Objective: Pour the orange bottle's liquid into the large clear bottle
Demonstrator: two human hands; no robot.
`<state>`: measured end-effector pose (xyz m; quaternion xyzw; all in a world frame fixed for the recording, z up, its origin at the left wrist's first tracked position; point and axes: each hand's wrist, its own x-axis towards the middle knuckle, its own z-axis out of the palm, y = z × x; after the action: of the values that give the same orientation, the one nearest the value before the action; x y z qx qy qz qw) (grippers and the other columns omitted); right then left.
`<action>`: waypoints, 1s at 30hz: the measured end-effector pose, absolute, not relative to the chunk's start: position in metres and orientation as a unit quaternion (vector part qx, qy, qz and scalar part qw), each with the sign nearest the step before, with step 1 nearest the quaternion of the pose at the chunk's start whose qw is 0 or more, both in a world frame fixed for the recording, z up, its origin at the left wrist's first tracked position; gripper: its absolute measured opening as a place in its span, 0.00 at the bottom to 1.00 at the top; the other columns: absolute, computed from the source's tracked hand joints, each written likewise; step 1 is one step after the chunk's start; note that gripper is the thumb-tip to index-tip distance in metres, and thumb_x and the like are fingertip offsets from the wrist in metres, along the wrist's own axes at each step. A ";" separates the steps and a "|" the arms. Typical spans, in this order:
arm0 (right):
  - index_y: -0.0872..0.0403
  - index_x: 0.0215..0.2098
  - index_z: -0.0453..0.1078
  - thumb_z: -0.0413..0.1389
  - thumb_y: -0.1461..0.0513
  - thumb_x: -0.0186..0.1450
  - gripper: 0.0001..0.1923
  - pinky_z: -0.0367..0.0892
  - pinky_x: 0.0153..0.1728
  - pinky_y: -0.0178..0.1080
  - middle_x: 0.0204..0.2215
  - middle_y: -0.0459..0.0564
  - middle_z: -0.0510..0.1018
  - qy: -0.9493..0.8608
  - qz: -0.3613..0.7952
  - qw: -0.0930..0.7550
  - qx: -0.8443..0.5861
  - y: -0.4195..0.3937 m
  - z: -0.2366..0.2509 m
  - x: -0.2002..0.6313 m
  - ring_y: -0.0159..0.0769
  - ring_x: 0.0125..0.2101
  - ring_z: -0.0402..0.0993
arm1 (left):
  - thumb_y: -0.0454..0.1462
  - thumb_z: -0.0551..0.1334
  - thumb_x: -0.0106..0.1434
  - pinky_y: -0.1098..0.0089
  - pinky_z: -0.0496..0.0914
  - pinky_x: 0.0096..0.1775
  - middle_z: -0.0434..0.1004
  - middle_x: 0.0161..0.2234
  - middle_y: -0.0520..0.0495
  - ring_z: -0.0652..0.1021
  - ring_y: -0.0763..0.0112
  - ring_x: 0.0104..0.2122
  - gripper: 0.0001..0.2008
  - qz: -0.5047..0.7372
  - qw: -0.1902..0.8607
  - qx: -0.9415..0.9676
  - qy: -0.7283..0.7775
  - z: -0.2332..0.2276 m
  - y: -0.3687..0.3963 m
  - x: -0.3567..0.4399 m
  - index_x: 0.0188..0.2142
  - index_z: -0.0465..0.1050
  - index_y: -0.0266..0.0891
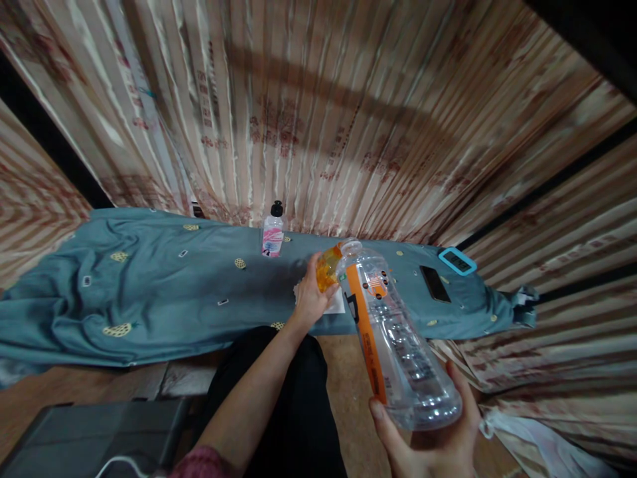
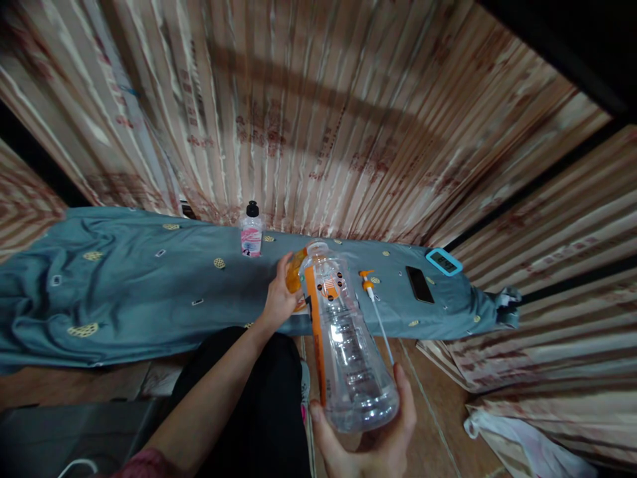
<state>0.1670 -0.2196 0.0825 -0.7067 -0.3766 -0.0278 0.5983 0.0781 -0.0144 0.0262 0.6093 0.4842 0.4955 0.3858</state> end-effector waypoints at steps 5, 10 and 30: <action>0.59 0.69 0.55 0.71 0.44 0.45 0.61 0.60 0.60 0.69 0.64 0.70 0.64 -0.378 -0.019 0.602 -0.703 -0.220 0.082 0.169 0.65 0.64 0.62 | 0.34 0.67 0.59 0.54 0.68 0.62 0.70 0.63 0.42 0.75 0.57 0.60 0.39 0.510 0.382 0.619 0.459 0.023 -0.012 0.078 0.67 0.55 0.47; 0.60 0.69 0.54 0.72 0.44 0.45 0.62 0.62 0.59 0.68 0.64 0.71 0.63 -0.366 -0.004 0.600 -0.711 -0.220 0.087 0.163 0.65 0.64 0.62 | 0.34 0.67 0.59 0.55 0.67 0.63 0.69 0.64 0.42 0.73 0.57 0.62 0.37 0.522 0.378 0.618 0.451 0.020 -0.011 0.078 0.66 0.58 0.46; 0.63 0.68 0.56 0.70 0.41 0.45 0.63 0.59 0.58 0.74 0.62 0.74 0.65 -0.348 -0.016 0.604 -0.717 -0.217 0.092 0.158 0.70 0.63 0.62 | 0.34 0.68 0.59 0.54 0.66 0.64 0.69 0.64 0.43 0.73 0.58 0.62 0.37 0.520 0.377 0.619 0.453 0.022 -0.012 0.079 0.65 0.58 0.46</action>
<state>0.1579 -0.2169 0.0921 -0.7173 -0.3477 -0.0158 0.6035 0.0786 -0.0118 0.0215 0.6192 0.4527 0.5195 0.3766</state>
